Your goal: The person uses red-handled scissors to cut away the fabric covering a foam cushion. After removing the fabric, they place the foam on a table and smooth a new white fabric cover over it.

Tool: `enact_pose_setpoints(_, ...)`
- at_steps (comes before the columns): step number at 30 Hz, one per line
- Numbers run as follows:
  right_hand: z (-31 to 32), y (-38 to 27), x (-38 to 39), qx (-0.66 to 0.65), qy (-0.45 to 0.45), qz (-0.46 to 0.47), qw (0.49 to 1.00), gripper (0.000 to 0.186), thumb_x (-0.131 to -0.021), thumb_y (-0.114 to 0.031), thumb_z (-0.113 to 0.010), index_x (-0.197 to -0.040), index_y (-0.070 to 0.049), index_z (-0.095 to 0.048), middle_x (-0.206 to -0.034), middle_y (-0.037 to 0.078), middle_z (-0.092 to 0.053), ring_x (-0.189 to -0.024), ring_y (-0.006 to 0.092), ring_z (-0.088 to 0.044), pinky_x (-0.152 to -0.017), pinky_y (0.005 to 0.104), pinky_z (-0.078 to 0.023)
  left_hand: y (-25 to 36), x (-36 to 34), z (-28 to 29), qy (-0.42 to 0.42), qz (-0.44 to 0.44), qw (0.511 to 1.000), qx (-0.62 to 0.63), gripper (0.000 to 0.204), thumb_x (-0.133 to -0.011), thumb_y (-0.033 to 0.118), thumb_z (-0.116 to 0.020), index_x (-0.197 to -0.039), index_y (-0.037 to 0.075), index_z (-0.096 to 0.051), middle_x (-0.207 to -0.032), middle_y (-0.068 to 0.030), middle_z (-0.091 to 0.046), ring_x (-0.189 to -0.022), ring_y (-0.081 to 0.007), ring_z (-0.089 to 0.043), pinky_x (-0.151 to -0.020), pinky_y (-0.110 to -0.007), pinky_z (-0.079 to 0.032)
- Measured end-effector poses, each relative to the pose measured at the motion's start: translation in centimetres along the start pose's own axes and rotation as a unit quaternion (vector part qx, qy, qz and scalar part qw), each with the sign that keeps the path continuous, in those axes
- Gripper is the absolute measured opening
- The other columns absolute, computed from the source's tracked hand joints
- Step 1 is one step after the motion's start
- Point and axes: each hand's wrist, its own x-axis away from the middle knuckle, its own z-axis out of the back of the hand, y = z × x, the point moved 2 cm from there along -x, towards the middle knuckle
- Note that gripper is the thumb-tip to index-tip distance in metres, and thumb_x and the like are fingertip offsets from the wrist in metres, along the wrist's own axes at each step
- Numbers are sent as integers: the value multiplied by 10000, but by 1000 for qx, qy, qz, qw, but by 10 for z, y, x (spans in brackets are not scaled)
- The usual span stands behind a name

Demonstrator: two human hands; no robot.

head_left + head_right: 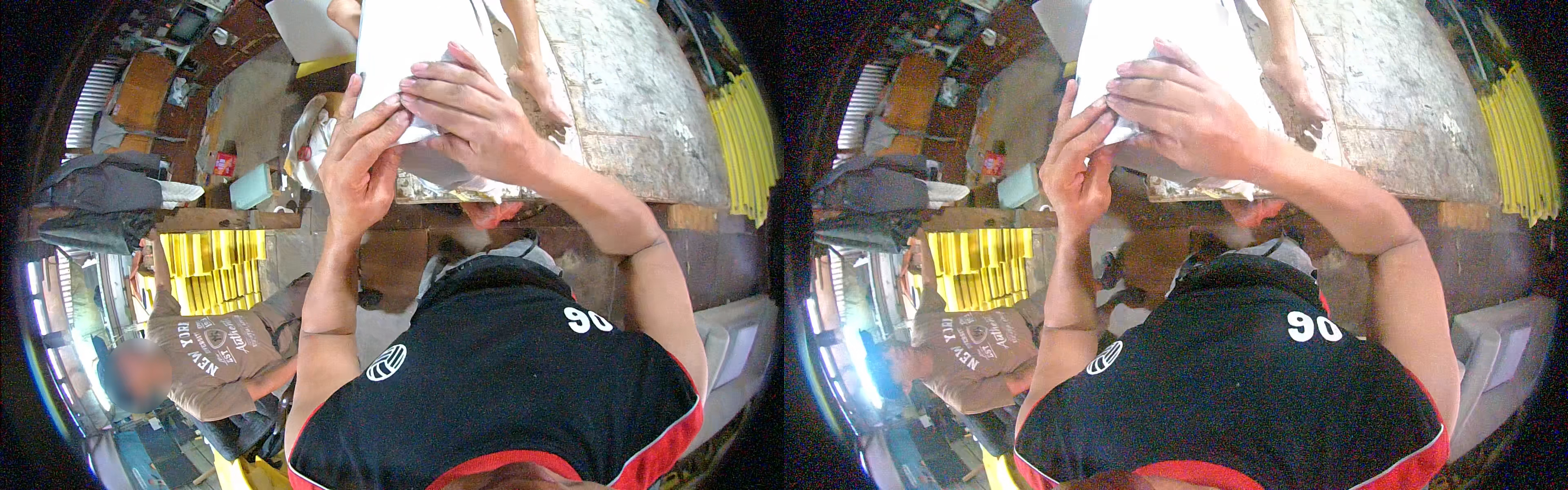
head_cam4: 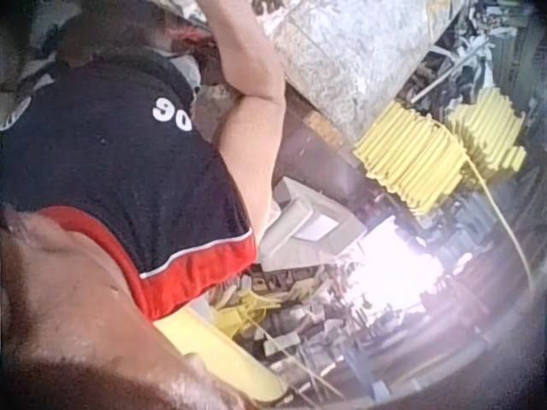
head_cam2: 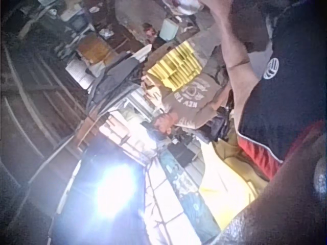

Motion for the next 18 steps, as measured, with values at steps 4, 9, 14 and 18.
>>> enact_pose_setpoints(4,-13,-8,28,-1,139,-59,988,362,-767,-41,-713,-1129,-50,-696,-1229,82,-659,-1228,282,-572,-1118,515,-353,19,-9,-5,-6,-3,996,90,217,-766,-12,-672,-923,108,-759,-1183,-84,-683,-1344,-442,-440,-1127,-548,-323)
enact_pose_setpoints(9,-16,-10,33,-19,150,-67,986,362,-764,-62,-725,-1126,-65,-707,-1239,83,-655,-1244,283,-560,-1126,510,-347,-18,-52,-1,-14,210,932,296,296,-917,111,-576,-1182,-17,-605,-1149,-112,-652,-1221,-257,-559,-1083,-453,-387)
enact_pose_setpoints(14,-35,-19,18,-44,169,-49,983,356,-766,-49,-721,-1122,-75,-711,-1230,74,-657,-1246,275,-556,-1130,509,-345,-128,-141,-39,-172,84,979,-66,427,-1002,296,-459,-1353,67,-543,-1401,-238,-506,-1366,-376,-397,-1120,-470,-306)
enact_pose_setpoints(18,-44,-17,14,-50,176,-21,983,356,-767,-52,-727,-1121,-74,-708,-1257,71,-639,-1251,267,-549,-1136,521,-337,-110,-141,-43,-280,16,950,-138,417,-1002,357,-396,-1349,219,-582,-1533,-238,-339,-1436,-434,-266,-1168,-512,-204)
